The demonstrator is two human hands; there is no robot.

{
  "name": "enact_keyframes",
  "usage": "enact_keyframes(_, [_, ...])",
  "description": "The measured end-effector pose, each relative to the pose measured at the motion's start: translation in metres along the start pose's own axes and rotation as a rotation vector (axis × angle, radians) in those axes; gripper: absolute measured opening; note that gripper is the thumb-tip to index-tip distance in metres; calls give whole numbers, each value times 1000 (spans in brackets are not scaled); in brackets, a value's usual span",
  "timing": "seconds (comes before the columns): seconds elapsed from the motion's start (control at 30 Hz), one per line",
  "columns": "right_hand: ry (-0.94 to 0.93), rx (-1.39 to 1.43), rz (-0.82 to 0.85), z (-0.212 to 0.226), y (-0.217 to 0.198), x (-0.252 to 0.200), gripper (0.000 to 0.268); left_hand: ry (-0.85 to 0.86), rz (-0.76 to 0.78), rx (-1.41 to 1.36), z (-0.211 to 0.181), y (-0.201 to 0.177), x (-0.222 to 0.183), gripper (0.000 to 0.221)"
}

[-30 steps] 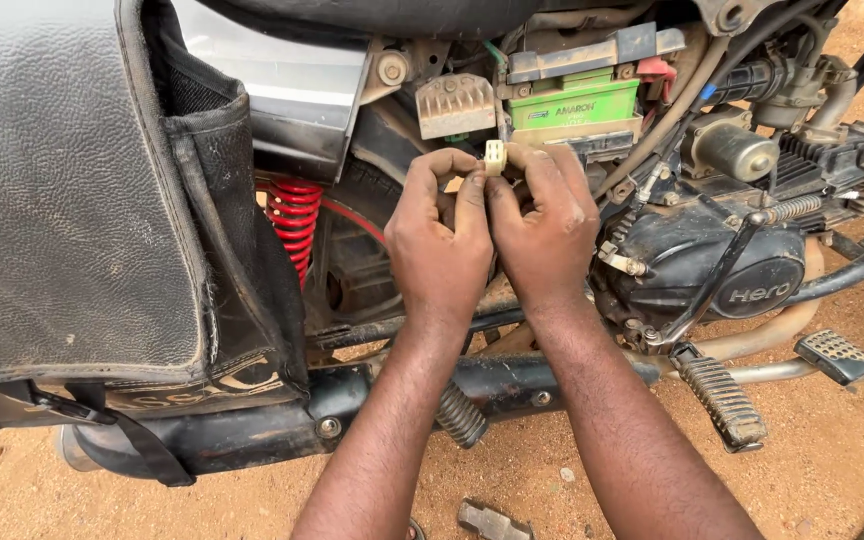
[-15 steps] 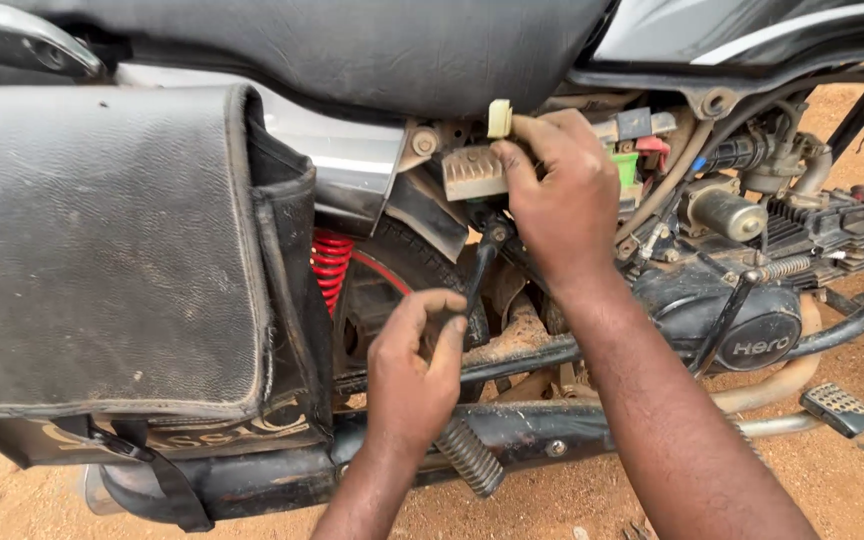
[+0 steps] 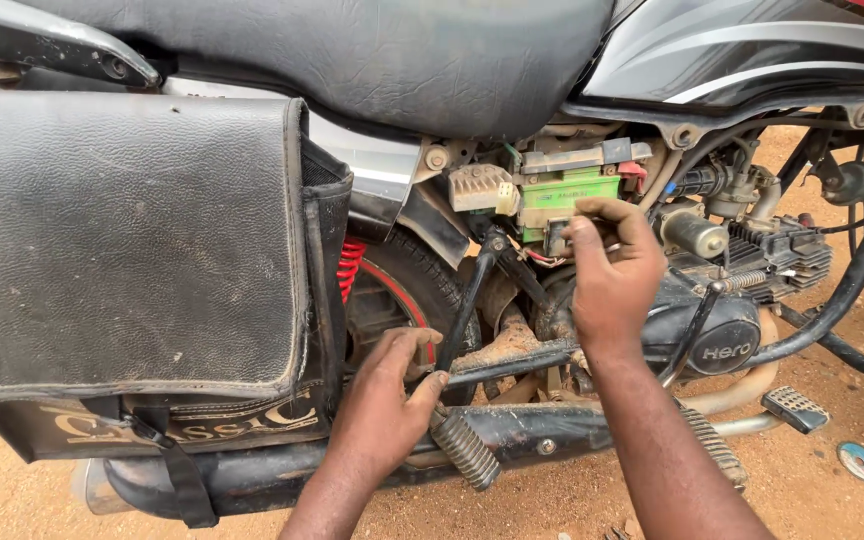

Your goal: The person works on the electrical area of a Hero motorcycle beside the seat. They hold the side panel aside while sparks appear near the battery, remove and reposition the panel, manipulate wiring connectors, tighten a fastener with a spanner, reconnect connectors, and finally press the kick starter.

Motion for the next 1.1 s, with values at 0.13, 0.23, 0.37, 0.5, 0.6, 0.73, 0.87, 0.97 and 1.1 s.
enact_keyframes(0.13, [-122, 2, -91, 11, -36, -18, 14, 32, -39, 67, 5, 4, -8, 46])
enact_keyframes(0.23, [-214, -14, -27, 17, -56, -23, 18, 77, -10, 188, 8, 15, -12, 47])
enact_keyframes(0.37, [-235, 157, -122, 25, -101, -16, 15, 103, 122, 363, 8, 36, -17, 48])
enact_keyframes(0.5, [-222, 435, -445, 38, -202, 10, 12, 72, 248, 423, 7, 62, -23, 51])
enact_keyframes(0.6, [-323, 641, -555, -33, -307, 7, 31, 76, 394, 570, 3, 92, -30, 60])
enact_keyframes(0.73, [-129, 451, -266, 26, -188, 5, 18, 112, 548, 845, 6, 117, -38, 73])
enact_keyframes(0.87, [537, -236, 496, 34, -30, -41, 19, 96, 615, 981, 5, 120, -44, 82])
enact_keyframes(0.97, [669, -381, 939, 26, 14, -84, 30, 116, 565, 1018, 11, 123, -42, 82])
enact_keyframes(1.1, [531, -589, 1009, -5, 11, -82, 33, 172, 489, 1004, 30, 132, -43, 81])
Point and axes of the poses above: each hand's wrist, its own x-axis towards the middle knuckle, its own y-axis out of the palm, z = x × y, the point moved 7 cm from there along x, towards the middle knuckle, and after that the axes turned 8 degrees about z, right-handed, at the moved point
